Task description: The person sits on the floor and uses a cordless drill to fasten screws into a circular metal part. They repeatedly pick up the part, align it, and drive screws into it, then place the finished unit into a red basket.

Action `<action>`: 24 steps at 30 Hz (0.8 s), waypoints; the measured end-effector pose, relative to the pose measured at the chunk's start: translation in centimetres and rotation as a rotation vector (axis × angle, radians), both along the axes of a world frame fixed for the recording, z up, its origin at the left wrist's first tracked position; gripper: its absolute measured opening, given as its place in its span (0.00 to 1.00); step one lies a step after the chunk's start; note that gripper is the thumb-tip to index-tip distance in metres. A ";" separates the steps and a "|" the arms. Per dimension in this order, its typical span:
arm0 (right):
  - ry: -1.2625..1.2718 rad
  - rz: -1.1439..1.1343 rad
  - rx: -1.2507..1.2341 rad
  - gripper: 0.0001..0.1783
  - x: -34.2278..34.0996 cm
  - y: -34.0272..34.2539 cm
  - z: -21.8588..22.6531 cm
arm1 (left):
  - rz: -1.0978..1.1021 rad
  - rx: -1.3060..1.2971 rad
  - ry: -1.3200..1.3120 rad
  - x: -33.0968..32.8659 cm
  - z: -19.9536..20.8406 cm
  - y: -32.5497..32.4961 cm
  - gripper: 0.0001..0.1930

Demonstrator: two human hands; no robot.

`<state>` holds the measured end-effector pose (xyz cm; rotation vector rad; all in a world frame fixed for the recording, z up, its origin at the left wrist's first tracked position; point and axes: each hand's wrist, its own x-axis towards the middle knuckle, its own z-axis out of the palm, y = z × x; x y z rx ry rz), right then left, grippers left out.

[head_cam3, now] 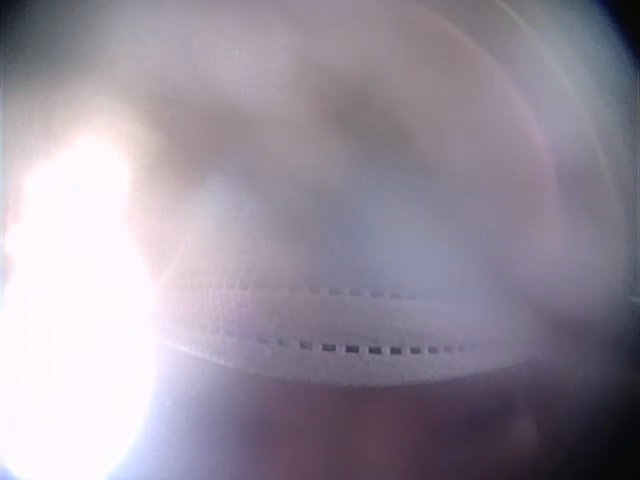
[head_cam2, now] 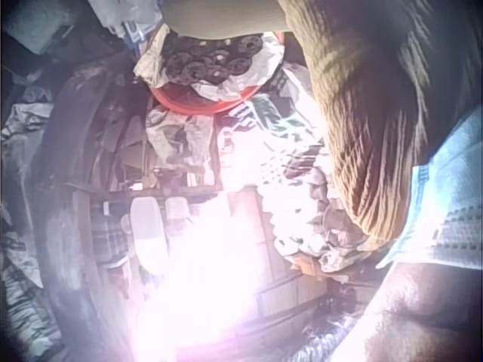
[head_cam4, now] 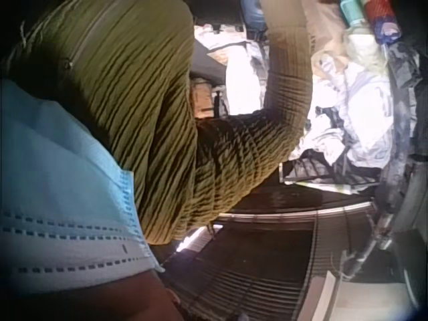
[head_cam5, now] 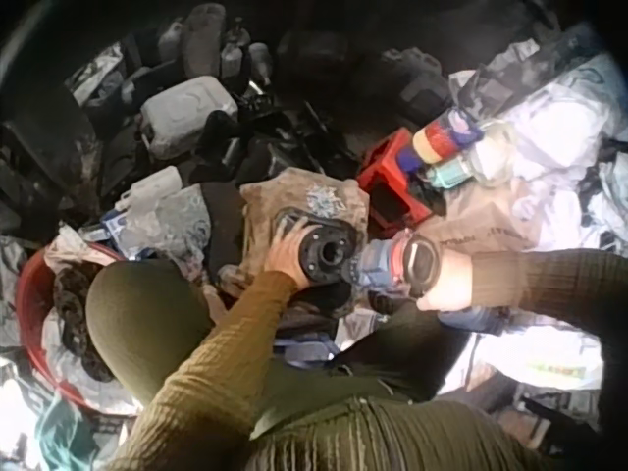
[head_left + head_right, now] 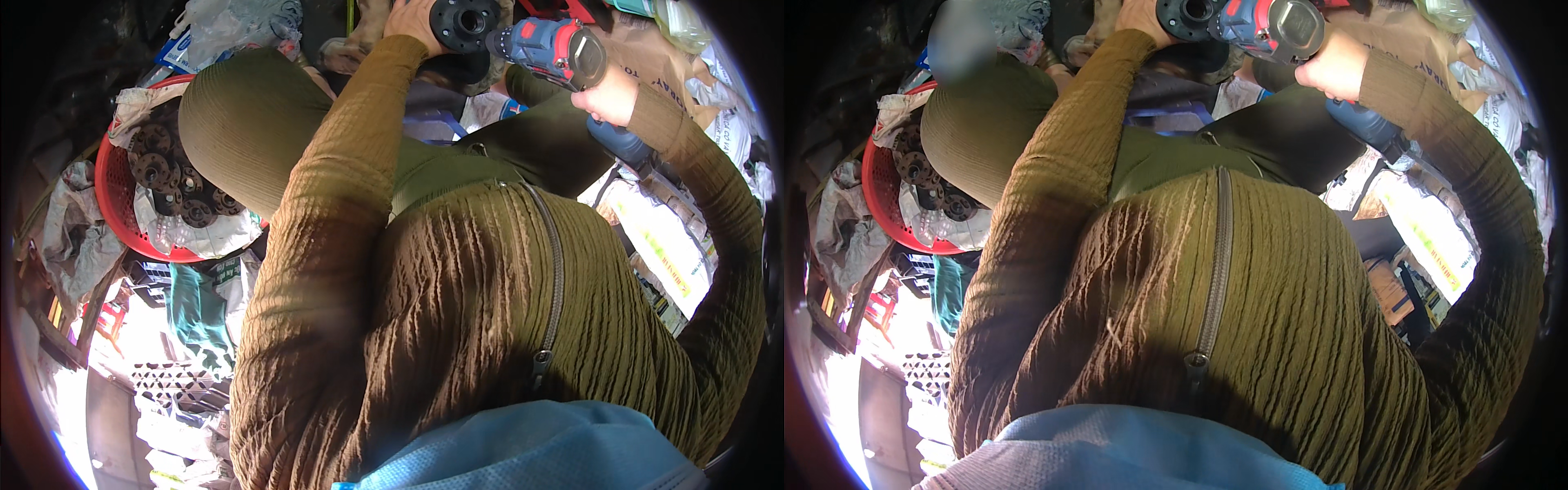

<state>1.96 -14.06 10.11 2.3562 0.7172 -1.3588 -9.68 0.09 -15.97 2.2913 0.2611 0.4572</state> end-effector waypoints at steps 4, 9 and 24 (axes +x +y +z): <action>0.020 0.027 0.017 0.16 0.3 0.3 -0.4 | 0.010 0.011 -0.016 0.1 -0.1 0.0 0.39; 0.073 -0.008 0.164 0.13 -0.8 -0.7 0.1 | 0.013 0.052 -0.014 -0.1 0.5 -0.4 0.40; 0.333 -0.274 0.782 0.31 -8.9 -20.2 -2.6 | -0.103 0.167 0.179 -0.1 0.0 0.9 0.50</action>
